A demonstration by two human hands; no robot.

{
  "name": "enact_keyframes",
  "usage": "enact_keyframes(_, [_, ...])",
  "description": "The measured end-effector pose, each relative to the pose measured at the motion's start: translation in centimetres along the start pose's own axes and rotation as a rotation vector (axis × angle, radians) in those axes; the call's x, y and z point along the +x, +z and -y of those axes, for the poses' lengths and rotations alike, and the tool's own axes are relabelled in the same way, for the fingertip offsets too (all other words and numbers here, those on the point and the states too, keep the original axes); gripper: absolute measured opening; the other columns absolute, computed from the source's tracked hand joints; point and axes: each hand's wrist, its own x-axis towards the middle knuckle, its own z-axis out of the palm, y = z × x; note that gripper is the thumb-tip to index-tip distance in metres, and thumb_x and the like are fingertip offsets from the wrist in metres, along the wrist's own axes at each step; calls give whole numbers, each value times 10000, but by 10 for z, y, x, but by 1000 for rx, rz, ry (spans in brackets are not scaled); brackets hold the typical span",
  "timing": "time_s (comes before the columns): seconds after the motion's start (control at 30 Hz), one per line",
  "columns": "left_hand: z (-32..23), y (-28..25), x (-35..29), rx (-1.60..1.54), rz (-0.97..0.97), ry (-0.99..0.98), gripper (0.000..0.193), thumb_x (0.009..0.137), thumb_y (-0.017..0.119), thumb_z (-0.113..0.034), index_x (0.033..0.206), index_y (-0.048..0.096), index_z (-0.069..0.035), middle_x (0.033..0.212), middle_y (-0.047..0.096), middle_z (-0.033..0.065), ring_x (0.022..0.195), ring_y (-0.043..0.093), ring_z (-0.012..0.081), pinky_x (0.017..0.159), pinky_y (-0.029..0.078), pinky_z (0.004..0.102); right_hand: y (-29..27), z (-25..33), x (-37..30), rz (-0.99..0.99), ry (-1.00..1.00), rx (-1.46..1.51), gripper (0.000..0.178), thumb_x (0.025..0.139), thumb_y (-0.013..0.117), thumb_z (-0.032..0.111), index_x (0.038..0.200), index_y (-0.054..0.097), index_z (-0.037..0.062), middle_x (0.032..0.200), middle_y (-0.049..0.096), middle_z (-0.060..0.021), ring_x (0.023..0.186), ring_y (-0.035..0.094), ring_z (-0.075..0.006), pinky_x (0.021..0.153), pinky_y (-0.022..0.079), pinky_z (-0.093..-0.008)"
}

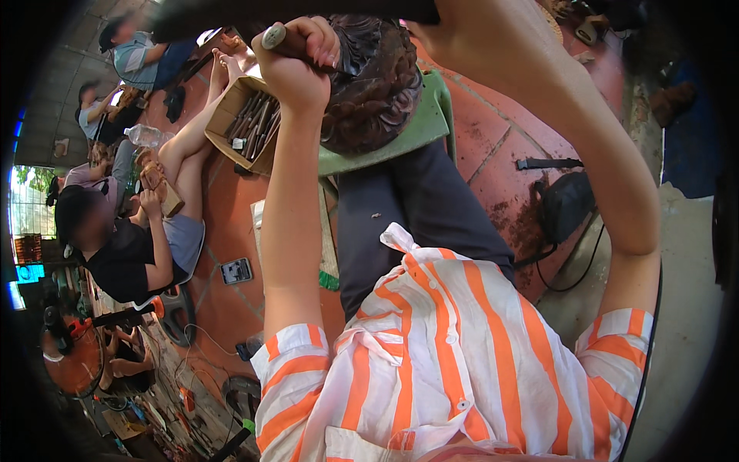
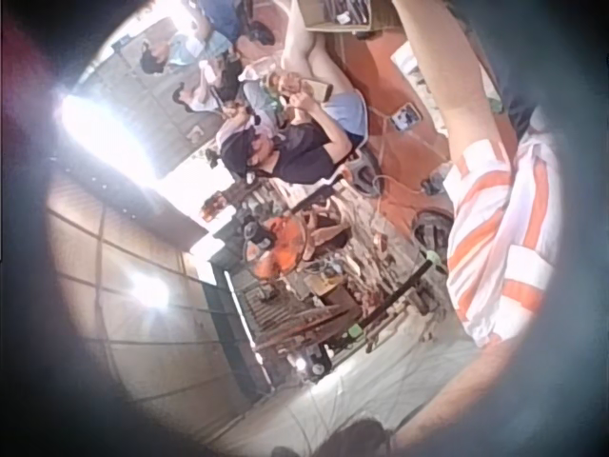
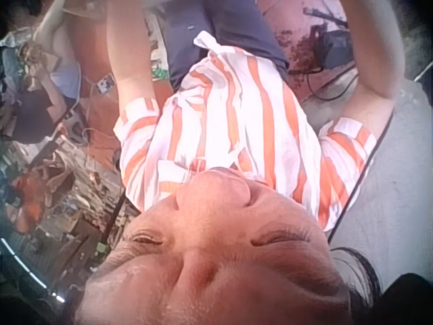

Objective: The person carves a wooden statue using a chisel and mallet, striking the chisel repeatedly to shape the wood. They occasionally pause to select different chisels from a nearby box and continue refining the details of the sculpture.

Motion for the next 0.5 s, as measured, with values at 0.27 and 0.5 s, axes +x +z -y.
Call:
enact_keyframes(0.27, [2,1,2,-21,77,-54,539,898,245,-452,518,337,-81,500,319,31,492,329,161,457,280,269,-1,-7,-5,-30,-23,-175,304,657,605,-23,922,461,15,749,576,-173,737,606,-361,635,471,-433])
enact_keyframes(0.5, [-7,-28,-11,-293,190,29,471,887,376,-348,483,329,-110,487,301,10,495,323,145,474,293,266,-3,-15,-16,-199,-175,-73,298,664,597,-21,940,486,5,772,574,-181,750,583,-387,642,449,-421])
